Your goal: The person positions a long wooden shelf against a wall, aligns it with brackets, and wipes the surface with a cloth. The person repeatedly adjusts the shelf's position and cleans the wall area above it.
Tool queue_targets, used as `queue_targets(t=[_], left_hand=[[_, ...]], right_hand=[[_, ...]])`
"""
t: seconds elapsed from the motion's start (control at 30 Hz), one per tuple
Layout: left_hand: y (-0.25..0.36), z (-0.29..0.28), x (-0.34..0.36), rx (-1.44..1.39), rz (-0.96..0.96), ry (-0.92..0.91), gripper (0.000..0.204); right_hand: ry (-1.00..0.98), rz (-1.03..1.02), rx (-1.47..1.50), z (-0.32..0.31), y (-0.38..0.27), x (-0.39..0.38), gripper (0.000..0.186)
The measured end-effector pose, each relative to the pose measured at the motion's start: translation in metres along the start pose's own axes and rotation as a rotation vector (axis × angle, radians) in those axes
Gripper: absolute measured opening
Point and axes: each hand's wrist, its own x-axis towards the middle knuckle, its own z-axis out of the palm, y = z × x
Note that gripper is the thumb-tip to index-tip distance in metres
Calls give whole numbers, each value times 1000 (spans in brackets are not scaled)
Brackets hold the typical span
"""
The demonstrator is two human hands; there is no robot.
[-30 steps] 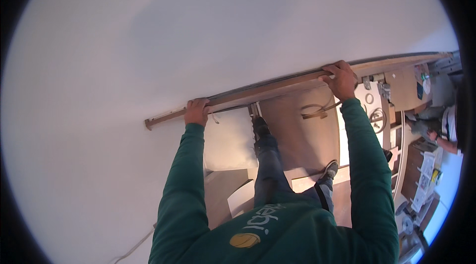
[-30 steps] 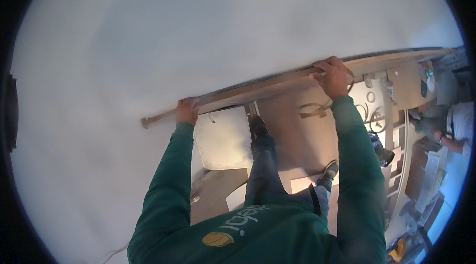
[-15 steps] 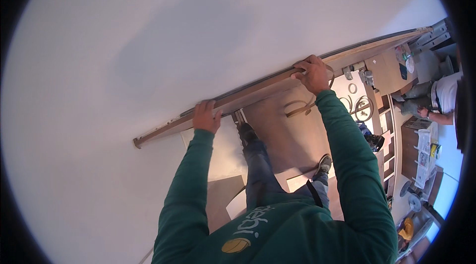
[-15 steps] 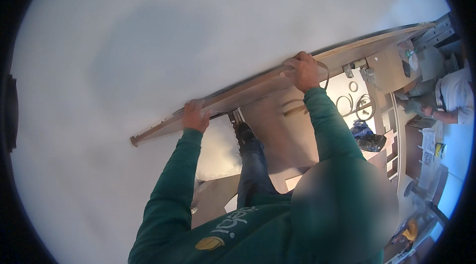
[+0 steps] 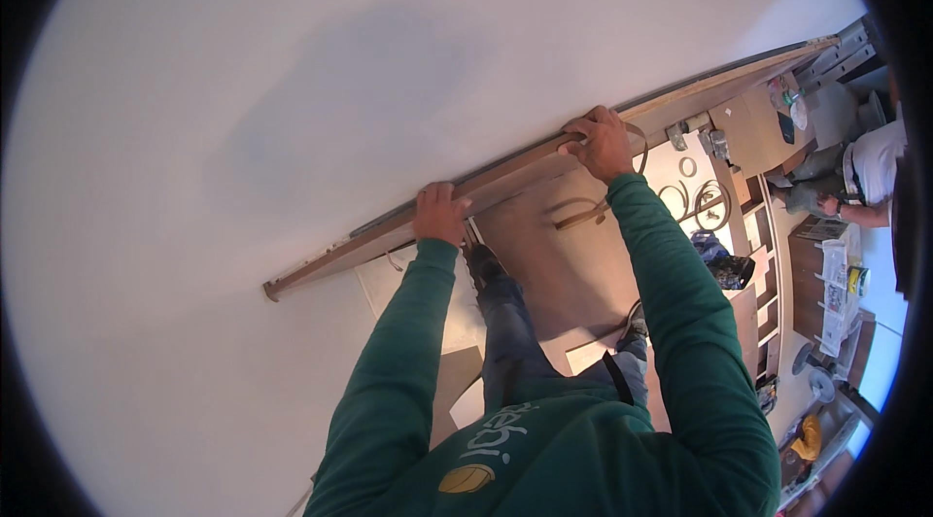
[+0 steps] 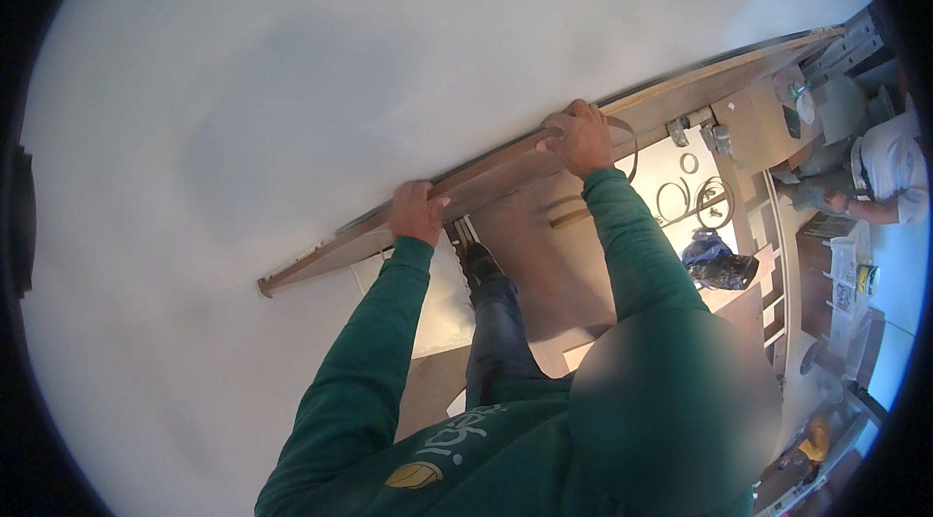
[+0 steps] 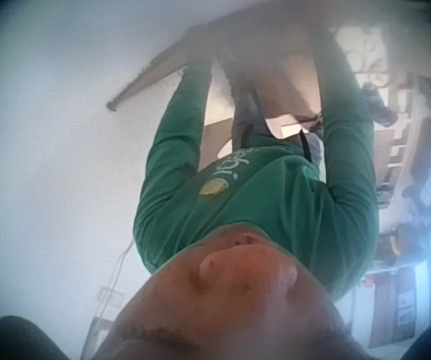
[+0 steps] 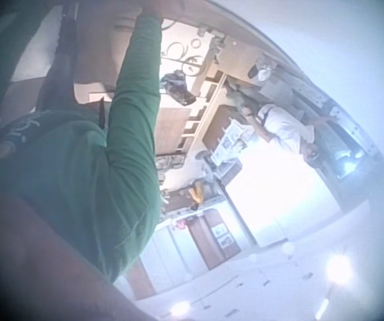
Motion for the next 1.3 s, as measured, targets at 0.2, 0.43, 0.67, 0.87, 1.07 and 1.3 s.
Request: queue_targets(t=[0.2,0.43,0.67,0.87,1.07,1.3], left_hand=[[48,14,10,-66,-82,-38,49],[64,18,18,-51,-81,-80,45],[-4,12,-9,169,23,-53,37],[-56,-25,-31,196,-29,-93,37],[-92,-46,-56,214,-159,-61,43],[-64,-47,-43,186,-133,-65,49]], right_hand=[[-2,40,2,1,-1,1,35],[2,28,22,2,1,-1,35],[17,-9,6,2,-1,0,36],[20,7,-4,-1,-4,0,36],[11,6,43,0,0,-1,40],[46,-6,30,1,-1,-2,37]])
